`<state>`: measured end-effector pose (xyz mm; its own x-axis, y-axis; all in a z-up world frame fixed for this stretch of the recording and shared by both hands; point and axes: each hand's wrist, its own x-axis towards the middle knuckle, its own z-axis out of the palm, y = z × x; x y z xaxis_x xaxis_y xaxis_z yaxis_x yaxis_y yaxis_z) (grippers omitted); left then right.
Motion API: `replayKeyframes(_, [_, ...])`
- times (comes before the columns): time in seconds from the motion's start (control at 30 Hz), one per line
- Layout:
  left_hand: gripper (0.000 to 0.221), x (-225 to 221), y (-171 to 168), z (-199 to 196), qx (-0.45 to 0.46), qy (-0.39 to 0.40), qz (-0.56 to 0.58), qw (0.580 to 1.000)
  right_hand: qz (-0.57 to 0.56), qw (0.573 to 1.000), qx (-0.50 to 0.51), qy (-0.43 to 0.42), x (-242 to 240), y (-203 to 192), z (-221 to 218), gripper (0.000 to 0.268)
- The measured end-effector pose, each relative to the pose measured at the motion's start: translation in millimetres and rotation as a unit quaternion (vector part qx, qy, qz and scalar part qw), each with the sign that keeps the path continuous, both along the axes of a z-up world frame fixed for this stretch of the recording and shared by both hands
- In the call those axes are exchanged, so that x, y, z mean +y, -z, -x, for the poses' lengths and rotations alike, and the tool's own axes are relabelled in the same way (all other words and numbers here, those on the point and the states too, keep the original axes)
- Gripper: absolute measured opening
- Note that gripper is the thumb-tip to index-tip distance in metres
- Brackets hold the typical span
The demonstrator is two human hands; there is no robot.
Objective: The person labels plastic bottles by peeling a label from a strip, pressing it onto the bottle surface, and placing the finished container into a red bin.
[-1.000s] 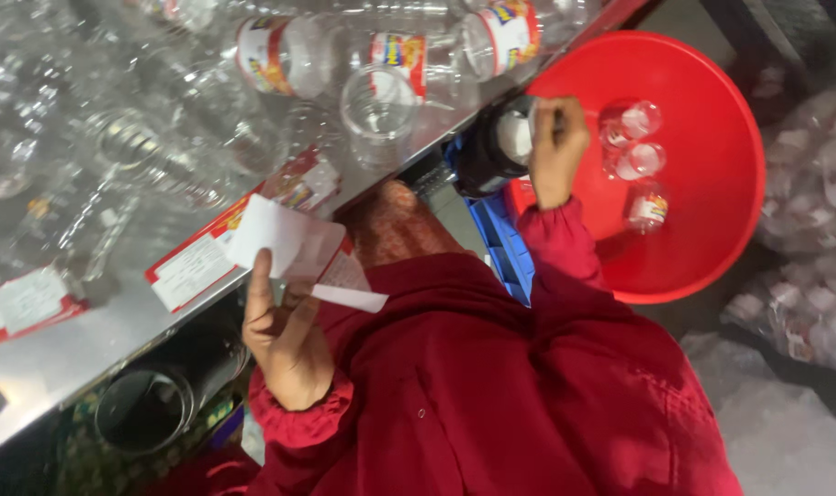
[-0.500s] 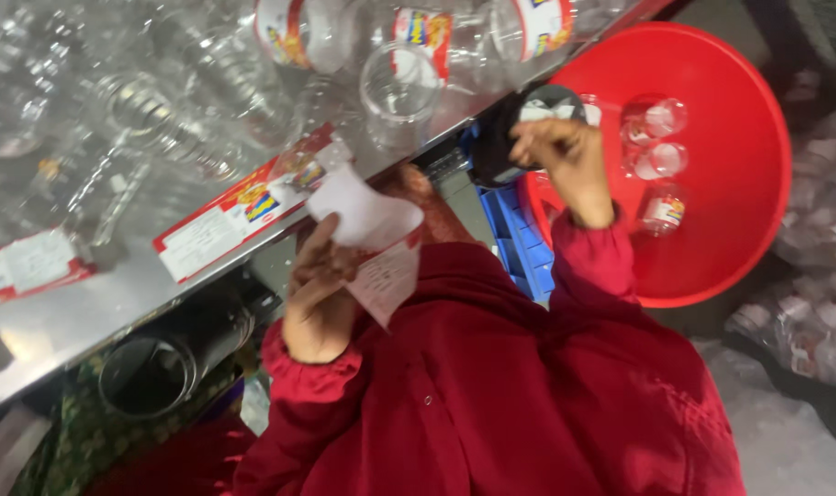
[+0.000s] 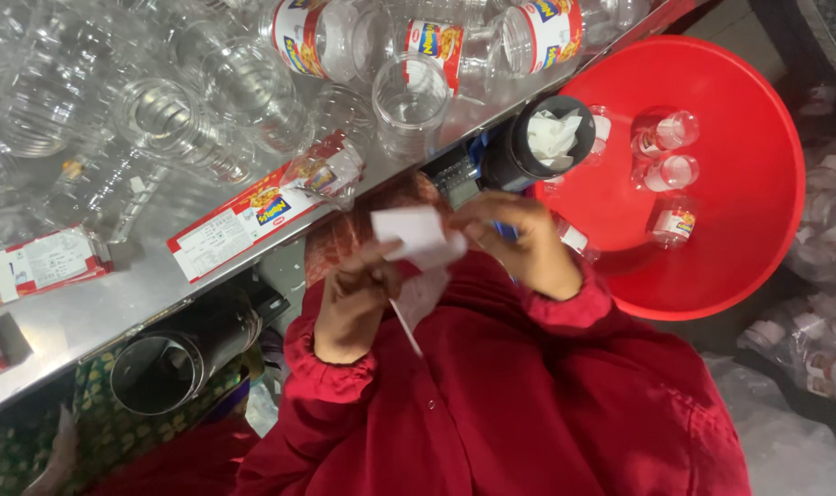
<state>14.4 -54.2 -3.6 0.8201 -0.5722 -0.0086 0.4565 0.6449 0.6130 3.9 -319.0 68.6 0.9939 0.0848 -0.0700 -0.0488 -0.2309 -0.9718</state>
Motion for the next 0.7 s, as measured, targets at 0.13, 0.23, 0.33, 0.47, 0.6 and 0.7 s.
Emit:
replayKeyframes(0.13, [0.053, -2.9, -15.5, -6.4, -0.104, 0.132, -0.055, 0.984, -0.035, 0.952, -0.015, -0.304, -24.1, 8.4, -27.1, 0.044])
replayKeyframes(0.23, [0.050, -8.0, -21.7, -14.4, -0.156, 0.166, -0.109, 0.968, -0.079, 0.919, 0.107, -0.372, -20.2, 37.9, -35.0, 0.037])
replayKeyframes(0.33, [0.041, -11.7, -22.8, -18.5, -0.252, 0.086, -0.146, 0.953, -0.124, 0.936, 0.102, -0.314, -36.8, 64.1, -28.0, 0.031])
replayKeyframes(0.47, [0.041, -48.9, -20.5, -45.3, -0.297, -0.200, -0.291, 0.887, -0.243, 0.950, 0.070, -0.182, -81.0, 78.7, -15.5, 0.023])
replayKeyframes(0.6, [0.072, -87.4, -13.9, -100.9, -0.415, -0.324, -0.457, 0.717, -0.285, 0.955, 0.022, -0.077, -109.3, 82.4, -0.3, 0.025])
replayKeyframes(0.7, [0.052, -113.8, 1.2, -126.2, -0.419, -0.347, -0.499, 0.675, -0.288, 0.957, 0.015, -0.025, -116.7, 88.6, 9.5, 0.022])
